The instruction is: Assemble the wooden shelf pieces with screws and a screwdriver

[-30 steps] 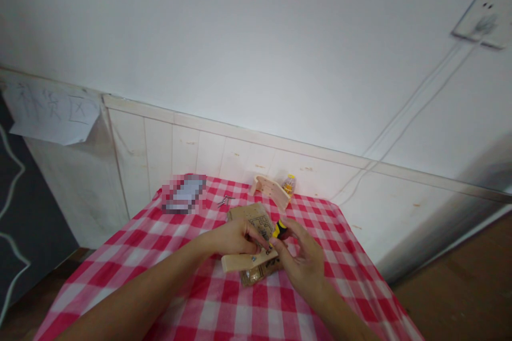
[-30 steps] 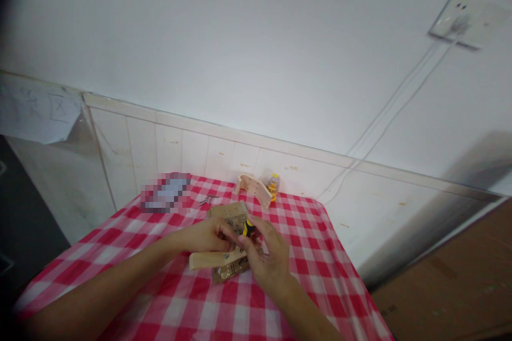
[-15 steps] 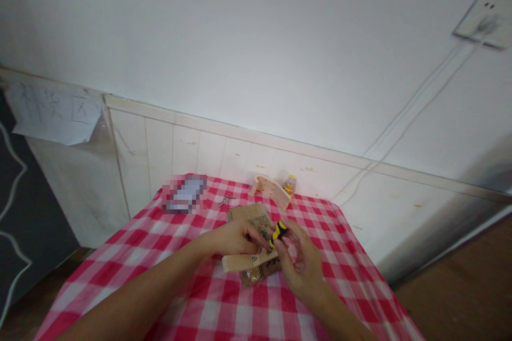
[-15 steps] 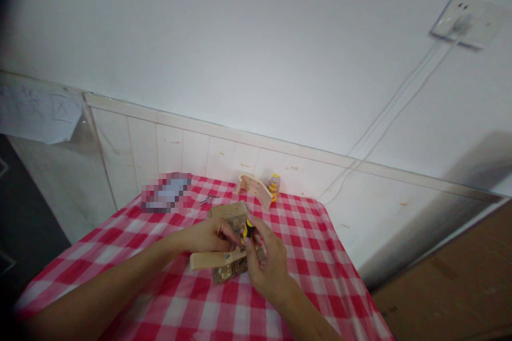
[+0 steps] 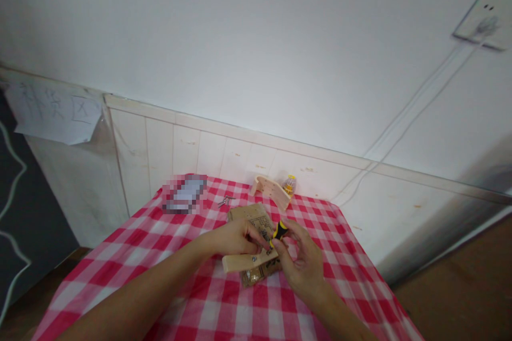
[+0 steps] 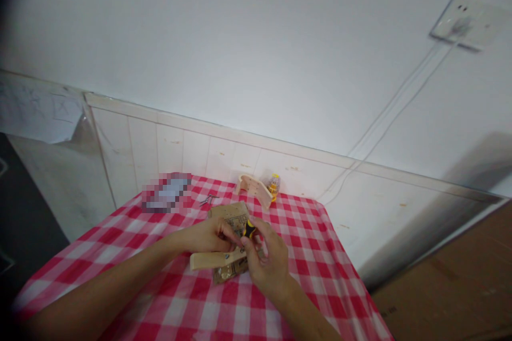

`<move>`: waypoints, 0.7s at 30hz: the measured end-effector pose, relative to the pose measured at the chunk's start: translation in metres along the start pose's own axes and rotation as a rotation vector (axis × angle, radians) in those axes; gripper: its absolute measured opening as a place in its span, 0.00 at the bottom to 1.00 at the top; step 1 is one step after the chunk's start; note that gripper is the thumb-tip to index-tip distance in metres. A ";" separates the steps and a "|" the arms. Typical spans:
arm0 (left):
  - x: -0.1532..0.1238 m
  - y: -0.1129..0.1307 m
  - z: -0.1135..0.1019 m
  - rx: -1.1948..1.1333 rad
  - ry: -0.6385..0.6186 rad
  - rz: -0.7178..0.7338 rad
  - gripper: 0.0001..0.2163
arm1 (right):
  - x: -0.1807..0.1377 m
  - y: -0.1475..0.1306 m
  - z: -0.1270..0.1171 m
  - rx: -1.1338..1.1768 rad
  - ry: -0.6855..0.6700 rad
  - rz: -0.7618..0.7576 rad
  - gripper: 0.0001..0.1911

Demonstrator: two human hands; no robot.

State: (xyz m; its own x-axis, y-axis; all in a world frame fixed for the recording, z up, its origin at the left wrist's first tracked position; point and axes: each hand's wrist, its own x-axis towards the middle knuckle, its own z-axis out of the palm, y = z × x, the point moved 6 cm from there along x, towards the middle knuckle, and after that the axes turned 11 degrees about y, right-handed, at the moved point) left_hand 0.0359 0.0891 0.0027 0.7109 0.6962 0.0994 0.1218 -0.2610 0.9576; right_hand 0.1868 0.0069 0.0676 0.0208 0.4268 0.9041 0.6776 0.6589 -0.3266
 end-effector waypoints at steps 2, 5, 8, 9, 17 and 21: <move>0.000 0.000 0.000 0.002 0.000 0.005 0.15 | 0.001 -0.001 0.000 -0.004 0.003 -0.009 0.20; 0.000 0.000 0.000 0.013 -0.003 0.016 0.16 | 0.002 -0.001 0.000 -0.015 0.006 -0.020 0.19; 0.000 0.000 0.001 0.028 -0.010 0.024 0.16 | 0.002 -0.002 0.000 -0.018 0.012 -0.026 0.19; 0.000 0.000 0.001 0.031 -0.011 0.021 0.16 | 0.002 -0.002 0.000 -0.015 0.012 -0.027 0.19; -0.001 0.000 0.000 0.055 -0.010 -0.014 0.16 | 0.006 -0.007 0.000 0.018 0.025 -0.038 0.19; -0.001 0.001 0.000 0.068 -0.009 -0.009 0.16 | 0.004 -0.004 0.000 0.028 0.030 -0.024 0.19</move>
State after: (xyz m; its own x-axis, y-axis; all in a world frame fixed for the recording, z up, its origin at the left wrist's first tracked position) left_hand 0.0355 0.0883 0.0038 0.7160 0.6926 0.0877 0.1750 -0.2996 0.9379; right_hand 0.1837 0.0058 0.0724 0.0272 0.3920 0.9196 0.6573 0.6861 -0.3119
